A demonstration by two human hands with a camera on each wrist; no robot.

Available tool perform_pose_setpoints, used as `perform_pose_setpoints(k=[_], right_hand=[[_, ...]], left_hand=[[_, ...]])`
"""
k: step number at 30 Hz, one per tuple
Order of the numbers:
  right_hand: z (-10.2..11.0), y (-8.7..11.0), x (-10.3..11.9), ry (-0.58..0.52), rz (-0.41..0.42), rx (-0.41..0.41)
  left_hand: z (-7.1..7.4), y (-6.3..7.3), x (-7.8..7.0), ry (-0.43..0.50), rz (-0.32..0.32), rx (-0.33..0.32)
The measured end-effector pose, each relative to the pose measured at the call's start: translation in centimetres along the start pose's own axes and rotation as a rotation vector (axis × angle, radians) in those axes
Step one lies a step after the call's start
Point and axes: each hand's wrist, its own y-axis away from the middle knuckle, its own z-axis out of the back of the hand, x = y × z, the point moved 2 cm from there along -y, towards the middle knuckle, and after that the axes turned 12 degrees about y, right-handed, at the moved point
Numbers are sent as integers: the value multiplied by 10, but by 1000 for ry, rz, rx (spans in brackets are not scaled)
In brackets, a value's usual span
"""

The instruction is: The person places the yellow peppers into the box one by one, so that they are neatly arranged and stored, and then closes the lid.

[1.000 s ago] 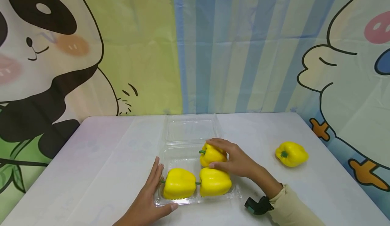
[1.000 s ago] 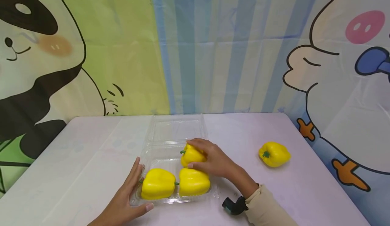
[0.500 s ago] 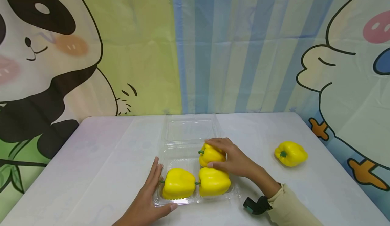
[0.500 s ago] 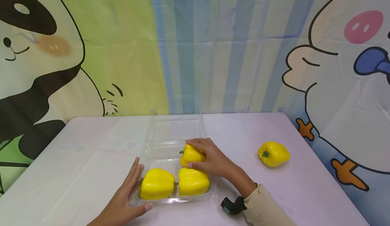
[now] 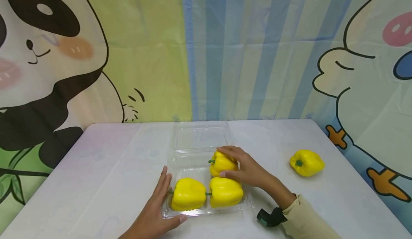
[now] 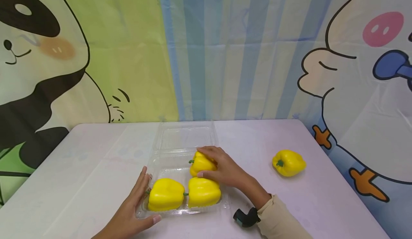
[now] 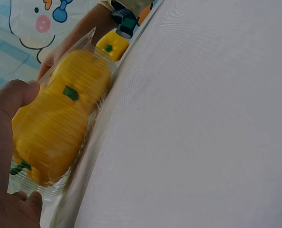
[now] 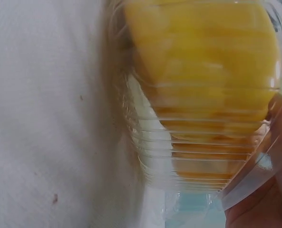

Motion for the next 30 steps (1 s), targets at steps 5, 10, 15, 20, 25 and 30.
perform_pose_setpoints(k=[5, 10, 15, 20, 25, 30], right_hand=[[-2, -1, -2, -35, -16, -10], [-2, -1, -3, -36, -37, -15], [-3, 0, -3, -46, -43, -7], [-3, 1, 1, -47, -35, 16], [-3, 1, 3, -26, -26, 21], [-3, 2, 1, -20, -18, 19]], left_hand=[[1, 1, -1, 7, 0, -1], [1, 1, -1, 4, -8, -6], [1, 0, -1, -10, 5, -10], [0, 0, -1, -13, 41, -4], [0, -1, 0, -8, 48, -3], [-1, -1, 0, 1, 34, -4]])
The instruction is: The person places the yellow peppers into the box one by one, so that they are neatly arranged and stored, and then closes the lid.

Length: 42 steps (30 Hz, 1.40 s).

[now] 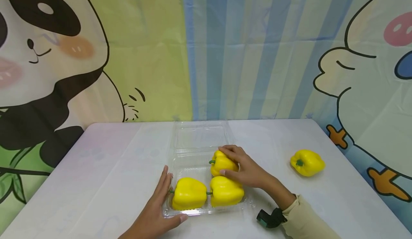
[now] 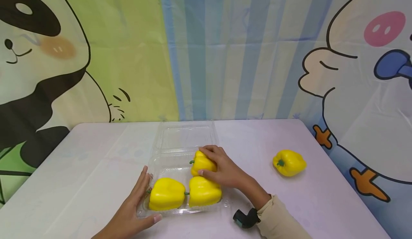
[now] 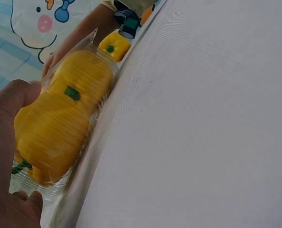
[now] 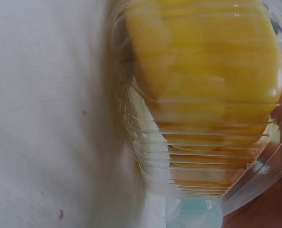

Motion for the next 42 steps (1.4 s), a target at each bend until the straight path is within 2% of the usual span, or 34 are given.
perform_pose_setpoints(k=[7, 12, 17, 29, 37, 42], right_hand=[[0, 0, 0, 4, -4, -5], [-2, -1, -1, -39, -37, -20], [-2, -1, -3, -67, -42, -28], [-3, -1, -4, -20, -7, -59], [-4, -1, 0, 58, -41, -133], [-5, -1, -3, 69, -41, -155]], left_hand=[[0, 0, 0, -4, 3, 10], [1, 1, 1, -7, -28, 8], [1, 2, 3, -2, -26, 5], [1, 1, 1, -9, -8, 7], [1, 1, 2, -13, -19, 2], [1, 1, 2, -11, -11, 7]])
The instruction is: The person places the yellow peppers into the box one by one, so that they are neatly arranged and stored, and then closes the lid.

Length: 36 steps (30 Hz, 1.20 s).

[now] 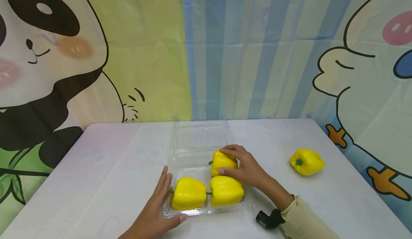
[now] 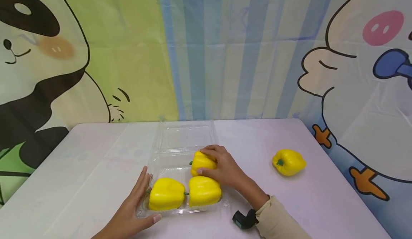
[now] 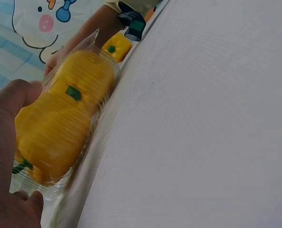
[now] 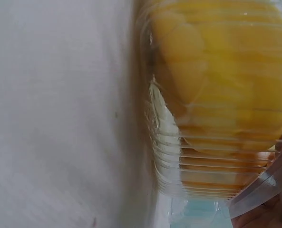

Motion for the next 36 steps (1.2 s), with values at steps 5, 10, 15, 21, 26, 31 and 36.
perform_pose_setpoints(k=[5, 10, 15, 21, 26, 31, 36], right_hand=[[0, 1, -1, 5, 5, 8], [0, 0, 1, 15, 3, 21], [0, -1, 3, 15, -5, 43], [2, -2, 5, 2, -13, 48], [2, -4, 3, 8, -17, 63], [2, -4, 3, 12, -26, 72], [2, -5, 4, 21, -26, 94]], left_hand=[[0, 0, -1, 3, 36, 8], [1, 0, -1, 19, 29, 10], [2, 1, 0, 20, 17, 5], [2, 0, -1, 14, 14, 7], [2, 0, -1, 8, 15, 15], [3, -1, 0, 31, 9, 25], [2, -1, 1, 33, -9, 20]])
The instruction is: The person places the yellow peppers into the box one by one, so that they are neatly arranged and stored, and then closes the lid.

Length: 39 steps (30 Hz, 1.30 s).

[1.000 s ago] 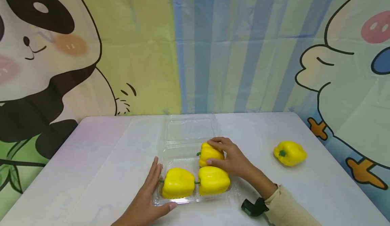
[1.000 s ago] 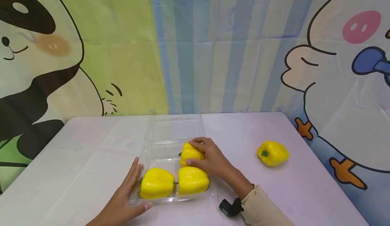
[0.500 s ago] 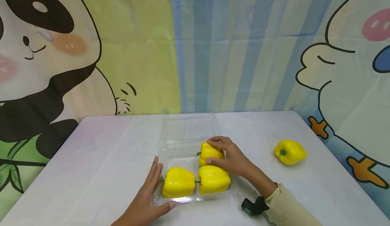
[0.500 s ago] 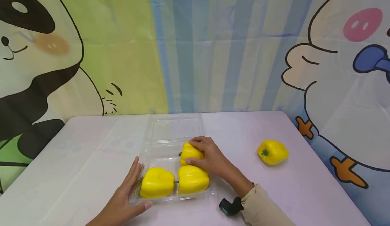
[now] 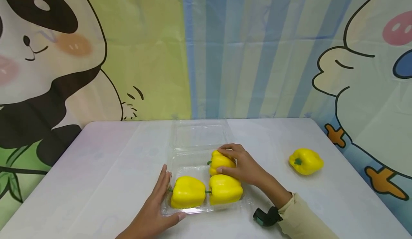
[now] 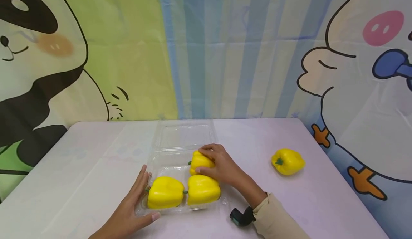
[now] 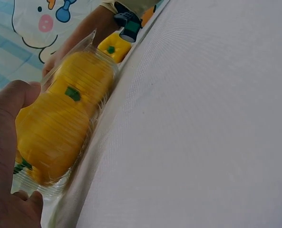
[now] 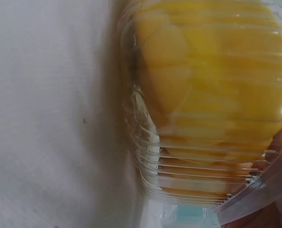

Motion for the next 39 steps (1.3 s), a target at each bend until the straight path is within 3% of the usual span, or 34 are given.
perform_pose_setpoints(k=[16, 27, 39], right_hand=[[1, -1, 2, 14, 19, 15], [1, -1, 0, 93, 91, 31], [2, 0, 3, 112, 96, 30]], left_hand=[[0, -1, -2, -7, 39, -1], [0, 0, -2, 0, 40, 3], [-2, -1, -1, 1, 29, -11]])
